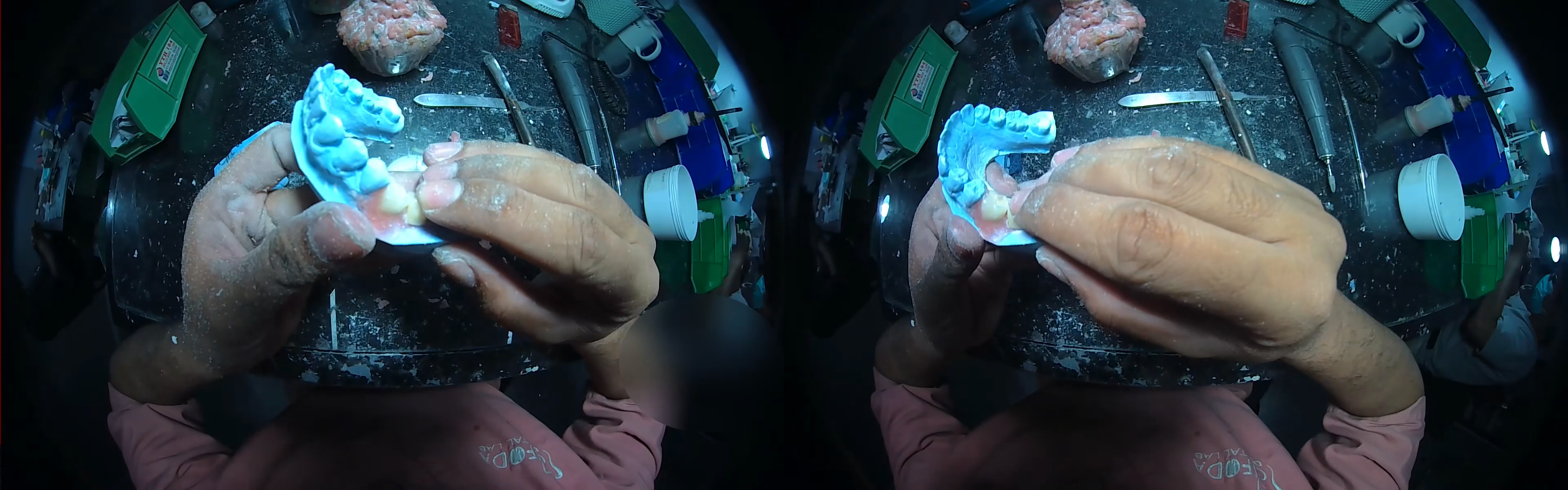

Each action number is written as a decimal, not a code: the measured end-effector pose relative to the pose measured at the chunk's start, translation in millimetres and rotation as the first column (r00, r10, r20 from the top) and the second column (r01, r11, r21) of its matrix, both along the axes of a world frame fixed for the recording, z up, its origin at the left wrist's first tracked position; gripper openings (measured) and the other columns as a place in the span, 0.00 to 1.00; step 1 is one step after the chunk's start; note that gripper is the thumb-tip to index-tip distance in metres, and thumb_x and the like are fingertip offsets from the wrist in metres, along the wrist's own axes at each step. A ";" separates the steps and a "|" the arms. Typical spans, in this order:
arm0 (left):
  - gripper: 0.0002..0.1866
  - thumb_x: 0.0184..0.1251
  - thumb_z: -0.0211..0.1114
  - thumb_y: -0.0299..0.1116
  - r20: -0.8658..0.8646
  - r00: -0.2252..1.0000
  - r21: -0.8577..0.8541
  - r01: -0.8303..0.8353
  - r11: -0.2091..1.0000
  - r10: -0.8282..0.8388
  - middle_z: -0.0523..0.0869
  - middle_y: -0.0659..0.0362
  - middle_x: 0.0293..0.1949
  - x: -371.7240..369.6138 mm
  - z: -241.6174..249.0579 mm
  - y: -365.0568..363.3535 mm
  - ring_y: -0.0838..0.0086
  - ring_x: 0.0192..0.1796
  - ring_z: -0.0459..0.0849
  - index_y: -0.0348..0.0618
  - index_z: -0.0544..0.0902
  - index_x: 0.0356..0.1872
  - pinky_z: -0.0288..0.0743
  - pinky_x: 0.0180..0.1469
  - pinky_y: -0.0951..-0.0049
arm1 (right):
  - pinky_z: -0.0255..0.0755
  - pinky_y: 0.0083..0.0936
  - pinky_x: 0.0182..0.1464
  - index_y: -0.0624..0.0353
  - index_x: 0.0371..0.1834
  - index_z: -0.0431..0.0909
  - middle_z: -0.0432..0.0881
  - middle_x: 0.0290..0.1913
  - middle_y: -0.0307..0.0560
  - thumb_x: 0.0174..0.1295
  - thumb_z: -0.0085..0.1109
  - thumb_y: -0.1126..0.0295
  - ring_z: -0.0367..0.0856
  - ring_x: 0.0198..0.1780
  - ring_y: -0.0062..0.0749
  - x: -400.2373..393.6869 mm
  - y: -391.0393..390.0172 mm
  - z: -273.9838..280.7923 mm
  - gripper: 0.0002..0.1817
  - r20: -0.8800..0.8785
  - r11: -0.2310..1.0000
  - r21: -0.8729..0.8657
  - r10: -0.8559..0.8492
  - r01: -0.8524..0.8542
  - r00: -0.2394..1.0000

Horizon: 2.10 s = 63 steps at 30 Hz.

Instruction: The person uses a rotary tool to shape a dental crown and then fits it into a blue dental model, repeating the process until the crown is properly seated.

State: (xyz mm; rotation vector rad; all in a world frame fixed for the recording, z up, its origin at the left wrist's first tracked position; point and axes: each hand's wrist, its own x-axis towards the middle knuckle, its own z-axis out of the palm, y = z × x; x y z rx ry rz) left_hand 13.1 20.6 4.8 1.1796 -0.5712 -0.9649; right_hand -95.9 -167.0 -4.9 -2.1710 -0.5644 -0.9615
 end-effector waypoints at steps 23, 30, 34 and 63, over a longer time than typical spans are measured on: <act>0.34 0.64 0.66 0.44 0.078 0.995 -0.145 -0.046 0.988 0.057 0.78 0.51 0.52 -5.7 2.4 -4.0 0.69 0.50 0.82 0.32 0.63 0.62 0.81 0.51 0.71 | 0.74 0.43 0.58 0.65 0.47 0.79 0.82 0.47 0.54 0.48 0.74 0.70 0.81 0.53 0.48 -7.6 5.2 18.1 0.23 -0.085 0.981 -0.070 -0.185 0.179 0.979; 0.32 0.64 0.67 0.32 0.005 0.993 -0.276 -0.110 0.955 0.116 0.81 0.46 0.52 -18.7 -15.5 -0.8 0.67 0.52 0.83 0.31 0.60 0.62 0.78 0.54 0.71 | 0.76 0.40 0.55 0.58 0.47 0.80 0.75 0.45 0.47 0.47 0.77 0.61 0.79 0.47 0.38 -10.4 -1.7 24.1 0.25 -0.142 0.982 -0.168 -0.106 0.081 0.984; 0.31 0.64 0.66 0.31 0.298 0.954 -0.015 -0.019 1.000 0.022 0.82 0.51 0.48 -3.5 -25.0 20.3 0.71 0.49 0.83 0.31 0.60 0.62 0.78 0.51 0.72 | 0.76 0.38 0.53 0.56 0.46 0.80 0.75 0.44 0.45 0.49 0.76 0.63 0.78 0.46 0.34 -12.3 5.4 27.5 0.22 -0.192 0.981 -0.158 -0.138 0.108 0.972; 0.34 0.60 0.70 0.30 0.372 0.928 0.097 0.004 0.995 -0.040 0.80 0.53 0.49 1.9 -4.5 17.3 0.76 0.48 0.82 0.31 0.59 0.61 0.77 0.50 0.74 | 0.71 0.28 0.39 0.61 0.40 0.82 0.82 0.39 0.46 0.46 0.74 0.75 0.81 0.36 0.30 1.6 7.8 13.1 0.16 -0.078 0.967 0.240 0.111 -0.090 0.991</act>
